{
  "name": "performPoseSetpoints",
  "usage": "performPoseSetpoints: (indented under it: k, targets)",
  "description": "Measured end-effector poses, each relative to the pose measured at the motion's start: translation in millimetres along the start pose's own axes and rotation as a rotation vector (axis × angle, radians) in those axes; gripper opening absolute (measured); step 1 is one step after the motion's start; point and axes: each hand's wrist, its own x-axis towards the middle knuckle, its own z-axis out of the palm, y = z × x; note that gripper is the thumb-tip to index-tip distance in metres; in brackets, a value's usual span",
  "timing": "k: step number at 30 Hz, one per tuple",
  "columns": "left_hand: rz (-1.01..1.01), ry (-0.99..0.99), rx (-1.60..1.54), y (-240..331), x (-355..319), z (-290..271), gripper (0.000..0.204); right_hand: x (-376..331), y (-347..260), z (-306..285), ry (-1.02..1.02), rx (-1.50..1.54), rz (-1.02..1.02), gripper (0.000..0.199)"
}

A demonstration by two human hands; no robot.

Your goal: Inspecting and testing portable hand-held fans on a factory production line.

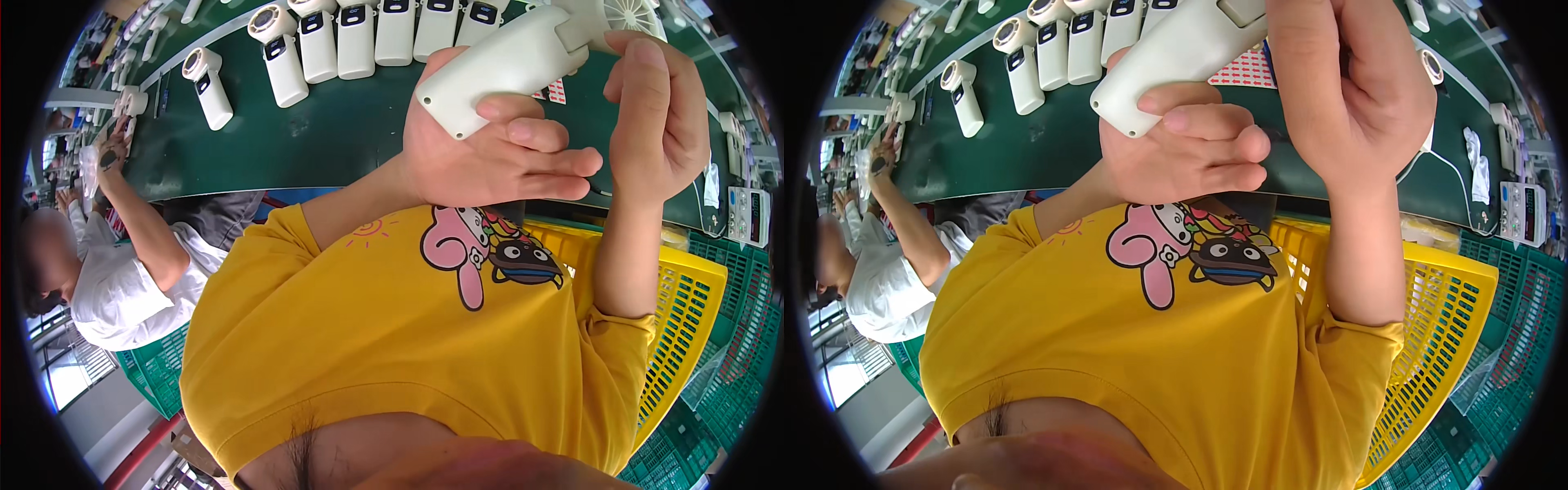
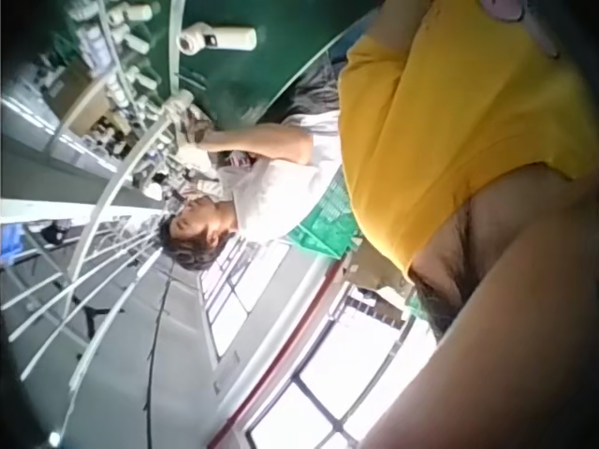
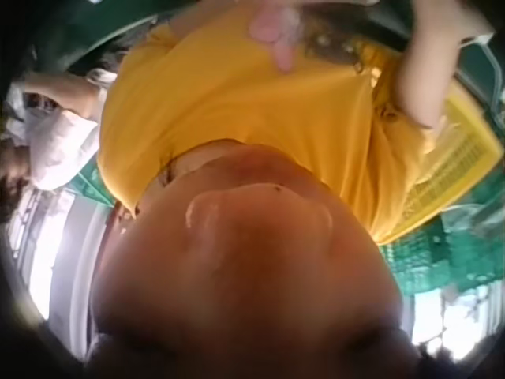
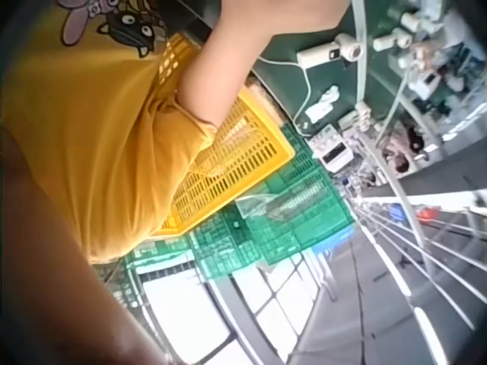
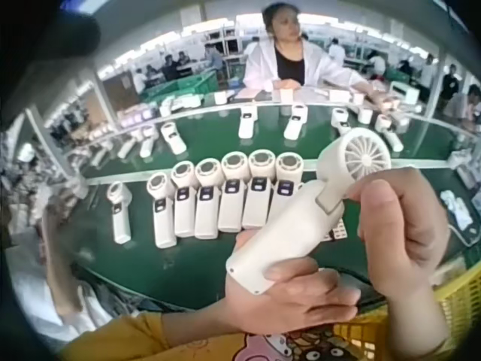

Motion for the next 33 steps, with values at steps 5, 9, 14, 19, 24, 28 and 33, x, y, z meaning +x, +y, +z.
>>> performPoseSetpoints:
  k: [5, 9, 14, 19, 24, 28, 33]
  targets:
    - [-0.011, 0.008, -0.042, -2, 2, -4, 0.038, -2, 3, -4, 0.004, 0.005, 0.036, 0.019]
    - [0.002, 0.103, -0.073, -3, 13, 3, 0.035, -1, 7, -11, 0.083, 0.039, 0.107, 0.019]
    - [-0.251, 0.664, 0.37, 7, 40, -6, 0.033, 9, 13, -23, 0.414, 0.09, 0.052, 0.021]
    - [-0.3, 1.261, 1.442, -4, 104, -69, 0.029, 20, 35, -31, 0.562, 0.141, 0.14, 0.021]
    - [-0.371, 1.227, 1.351, 6, 134, -79, 0.027, 18, 51, -48, 0.295, -0.043, 0.325, 0.014]
    - [-0.586, 1.06, 2.165, 33, 99, -25, 0.017, 5, 82, -56, -0.152, -0.7, 0.518, 0.024]
    - [0.912, 1.664, 3.048, 81, -20, 74, 0.021, -21, 110, -95, -0.396, -0.821, 0.605, 0.022]
